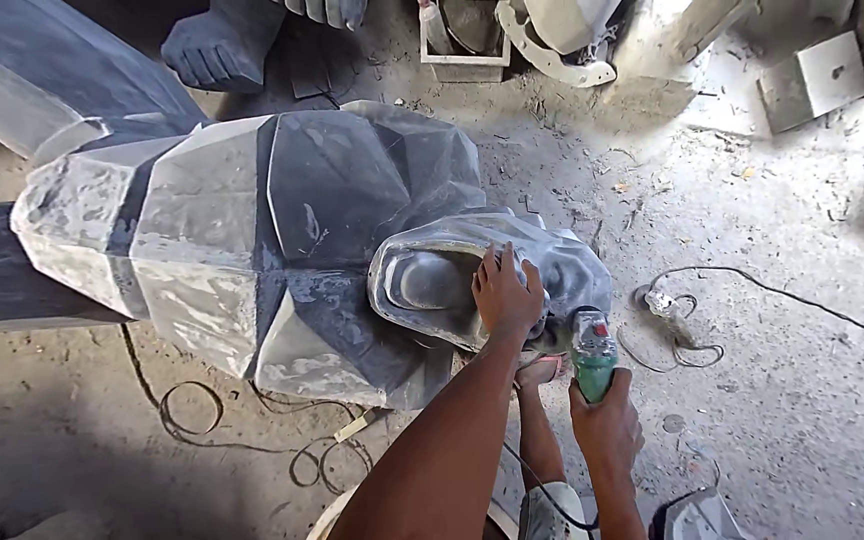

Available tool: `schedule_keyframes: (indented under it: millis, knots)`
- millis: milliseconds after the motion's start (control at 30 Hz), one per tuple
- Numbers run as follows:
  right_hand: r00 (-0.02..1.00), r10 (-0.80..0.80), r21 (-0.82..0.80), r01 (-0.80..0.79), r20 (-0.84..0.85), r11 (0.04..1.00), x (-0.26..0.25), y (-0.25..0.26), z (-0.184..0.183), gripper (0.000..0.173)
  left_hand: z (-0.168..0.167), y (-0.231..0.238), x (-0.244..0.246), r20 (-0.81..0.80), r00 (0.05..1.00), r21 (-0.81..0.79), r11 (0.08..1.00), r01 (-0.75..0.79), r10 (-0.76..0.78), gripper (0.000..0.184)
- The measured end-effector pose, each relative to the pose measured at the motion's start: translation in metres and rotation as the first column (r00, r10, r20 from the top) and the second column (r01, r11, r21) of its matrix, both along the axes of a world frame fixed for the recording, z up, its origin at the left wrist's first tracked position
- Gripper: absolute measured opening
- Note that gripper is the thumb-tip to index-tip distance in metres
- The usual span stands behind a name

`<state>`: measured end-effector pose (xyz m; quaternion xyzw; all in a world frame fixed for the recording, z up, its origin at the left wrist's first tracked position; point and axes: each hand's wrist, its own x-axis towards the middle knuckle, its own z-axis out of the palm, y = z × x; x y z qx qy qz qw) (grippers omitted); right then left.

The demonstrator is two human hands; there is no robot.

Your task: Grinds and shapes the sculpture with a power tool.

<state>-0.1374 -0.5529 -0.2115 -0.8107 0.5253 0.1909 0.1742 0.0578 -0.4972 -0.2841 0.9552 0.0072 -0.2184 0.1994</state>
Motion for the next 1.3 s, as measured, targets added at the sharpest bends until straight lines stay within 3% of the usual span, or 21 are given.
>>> schedule_keyframes:
  millis: [200, 733, 1000, 1200, 1300]
  knots:
    - [0.987, -0.008, 0.005, 0.008, 0.160, 1.000, -0.019, 0.016, -0.008, 0.064, -0.001, 0.000, -0.001, 0.016, 1.000, 0.027, 0.999, 0.023, -0.023, 0.057]
    - [0.969, -0.158, 0.001, 0.161, 0.189, 0.987, -0.022, 0.060, -0.052, 0.060, -0.004, 0.000, -0.002, 0.065, 0.997, 0.045, 0.998, 0.039, -0.042, 0.054]
    - [0.975, -0.127, 0.016, 0.126, 0.183, 0.992, -0.030, 0.060, -0.059, 0.061, -0.005, 0.000, -0.003, 0.076, 0.996, 0.040, 0.998, 0.042, -0.045, 0.054]
    - [0.965, -0.108, -0.032, 0.119, 0.240, 0.992, -0.039, 0.061, -0.059, 0.061, 0.013, 0.002, -0.012, 0.053, 0.995, 0.007, 0.997, 0.079, -0.079, 0.052]
    - [0.970, -0.051, -0.038, 0.062, 0.239, 0.997, -0.029, 0.050, -0.061, 0.060, 0.002, 0.002, -0.005, 0.064, 0.996, 0.025, 0.998, 0.058, -0.060, 0.053]
